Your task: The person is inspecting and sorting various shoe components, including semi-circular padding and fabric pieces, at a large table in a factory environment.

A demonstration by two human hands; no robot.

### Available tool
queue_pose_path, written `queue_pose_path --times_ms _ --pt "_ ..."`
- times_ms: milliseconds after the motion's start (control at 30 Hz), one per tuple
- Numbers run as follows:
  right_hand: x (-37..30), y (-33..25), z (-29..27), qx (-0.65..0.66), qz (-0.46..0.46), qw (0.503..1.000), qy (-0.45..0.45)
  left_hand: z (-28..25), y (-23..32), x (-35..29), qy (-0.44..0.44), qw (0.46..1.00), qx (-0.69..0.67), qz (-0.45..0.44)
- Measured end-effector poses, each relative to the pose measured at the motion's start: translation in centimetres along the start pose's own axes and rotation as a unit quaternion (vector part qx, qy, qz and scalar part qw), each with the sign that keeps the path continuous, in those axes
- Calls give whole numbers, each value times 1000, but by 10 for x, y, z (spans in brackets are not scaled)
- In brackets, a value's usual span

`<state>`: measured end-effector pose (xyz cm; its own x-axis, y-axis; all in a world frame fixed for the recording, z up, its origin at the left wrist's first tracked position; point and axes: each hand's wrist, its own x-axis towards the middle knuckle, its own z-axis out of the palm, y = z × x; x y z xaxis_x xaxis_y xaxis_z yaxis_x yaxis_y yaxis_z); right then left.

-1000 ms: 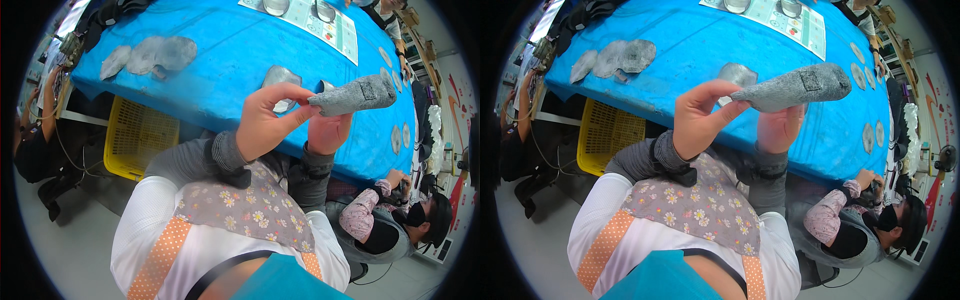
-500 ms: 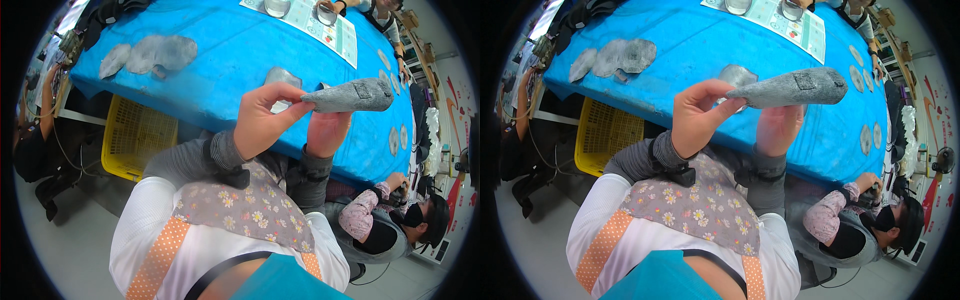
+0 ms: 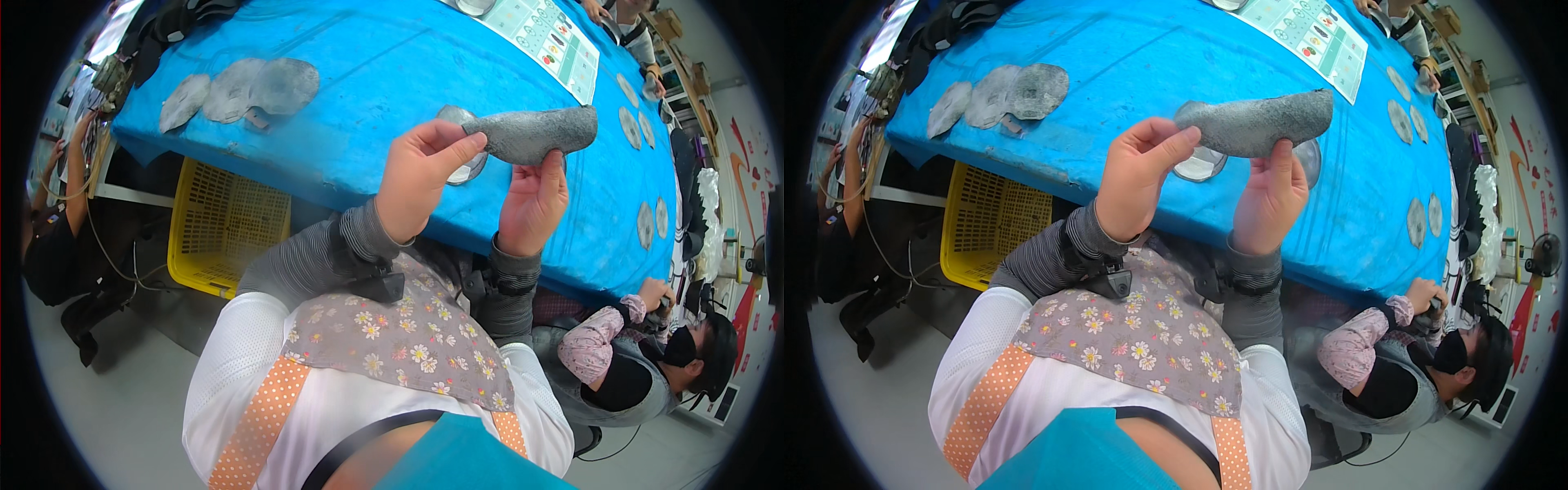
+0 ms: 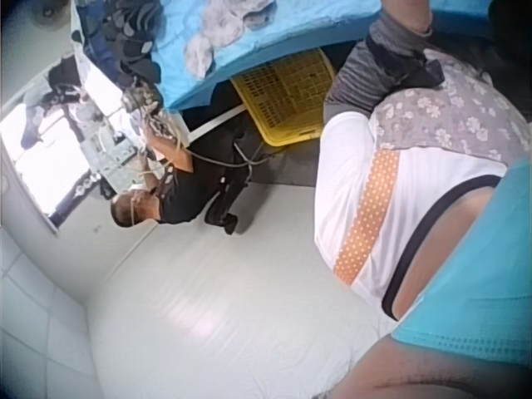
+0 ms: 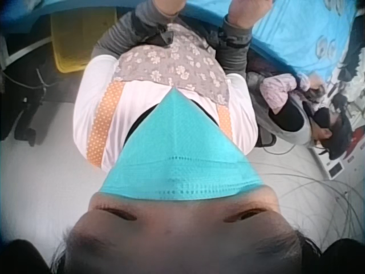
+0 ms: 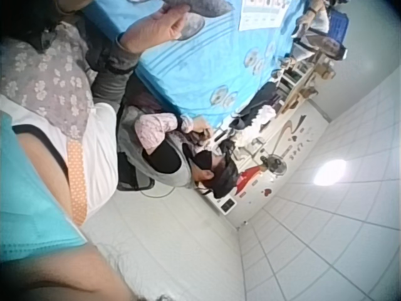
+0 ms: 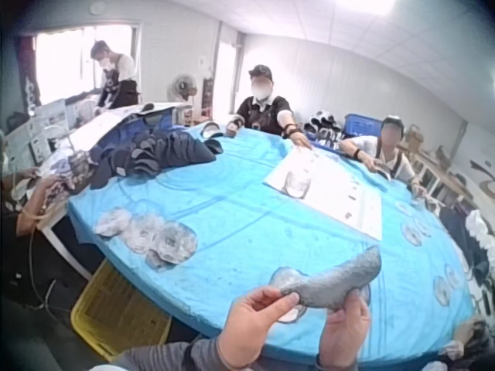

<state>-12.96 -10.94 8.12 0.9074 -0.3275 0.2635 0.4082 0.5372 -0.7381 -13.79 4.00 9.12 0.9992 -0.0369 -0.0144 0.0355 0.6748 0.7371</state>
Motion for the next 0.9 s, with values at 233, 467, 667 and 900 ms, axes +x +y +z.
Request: queue_pose_path --times_ms 233,467,667,900 --pt "-1 1 -7 -92 11 995 43 -5 -4 6 15 998 -35 -59" --pt "-3 3 -8 -115 21 991 61 -9 -7 6 35 996 -39 -68" --pt "-2 4 -8 -113 12 991 72 -9 -7 5 14 997 -48 -59" --pt "-3 3 -9 -121 -3 990 70 -9 -7 4 11 995 -69 -76"
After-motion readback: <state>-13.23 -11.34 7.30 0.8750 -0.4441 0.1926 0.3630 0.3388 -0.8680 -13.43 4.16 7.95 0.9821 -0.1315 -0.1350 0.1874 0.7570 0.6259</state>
